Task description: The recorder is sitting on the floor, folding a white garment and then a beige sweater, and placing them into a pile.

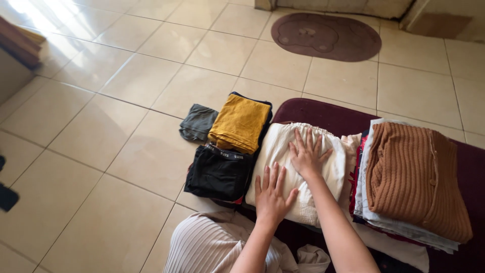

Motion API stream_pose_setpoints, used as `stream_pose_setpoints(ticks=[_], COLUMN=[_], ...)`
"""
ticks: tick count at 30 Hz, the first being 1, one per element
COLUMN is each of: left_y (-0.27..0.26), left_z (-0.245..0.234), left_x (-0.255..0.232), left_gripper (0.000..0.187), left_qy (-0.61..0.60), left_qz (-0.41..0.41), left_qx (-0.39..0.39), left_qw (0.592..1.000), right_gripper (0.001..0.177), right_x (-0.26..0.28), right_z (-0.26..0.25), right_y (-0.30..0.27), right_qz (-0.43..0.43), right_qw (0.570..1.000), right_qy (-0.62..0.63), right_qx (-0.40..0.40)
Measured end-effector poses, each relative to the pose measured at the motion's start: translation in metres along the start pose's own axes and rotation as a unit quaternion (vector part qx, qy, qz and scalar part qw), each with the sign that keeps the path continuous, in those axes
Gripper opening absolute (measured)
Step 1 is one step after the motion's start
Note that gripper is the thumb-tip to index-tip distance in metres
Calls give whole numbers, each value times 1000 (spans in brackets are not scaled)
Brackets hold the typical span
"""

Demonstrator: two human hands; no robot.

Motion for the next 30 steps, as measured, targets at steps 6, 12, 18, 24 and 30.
stream_pose_setpoints(ticks=[6, 12, 18, 24, 30], left_y=[-26, -47, -72, -78, -97], left_z=[-5, -24, -45, -124, -213], left_x=[18, 20, 22, 9, 72], left_gripper=[76, 80, 83, 70, 59], left_qy=[-22, -22, -6, -166, -209], left_qz=[23, 13, -1, -112, -206], left_qx=[-41, -11, 14, -26, -165], left_qw=[999, 1000, 1000, 979, 942], right_gripper=[74, 78, 79, 79, 56], right_x=[16, 30, 27, 33, 120], right_z=[-15, -19, -2, -12, -99], right_y=[-25, -85, -132, -168, -207], right_qz=[13, -18, -77, -151, -280], right_qw=[999, 999, 997, 988, 890], right_qy=[-5, -12, -4, 15, 359], right_qx=[46, 30, -9, 41, 21])
Point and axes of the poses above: each hand's wrist, its own y-axis towards the middle knuckle, its own z-axis out of the palm, x = y × z, the point moved 2 cm from there along y, towards the middle knuckle, and after that the axes turned 8 degrees about -x, right-handed, at the moved point
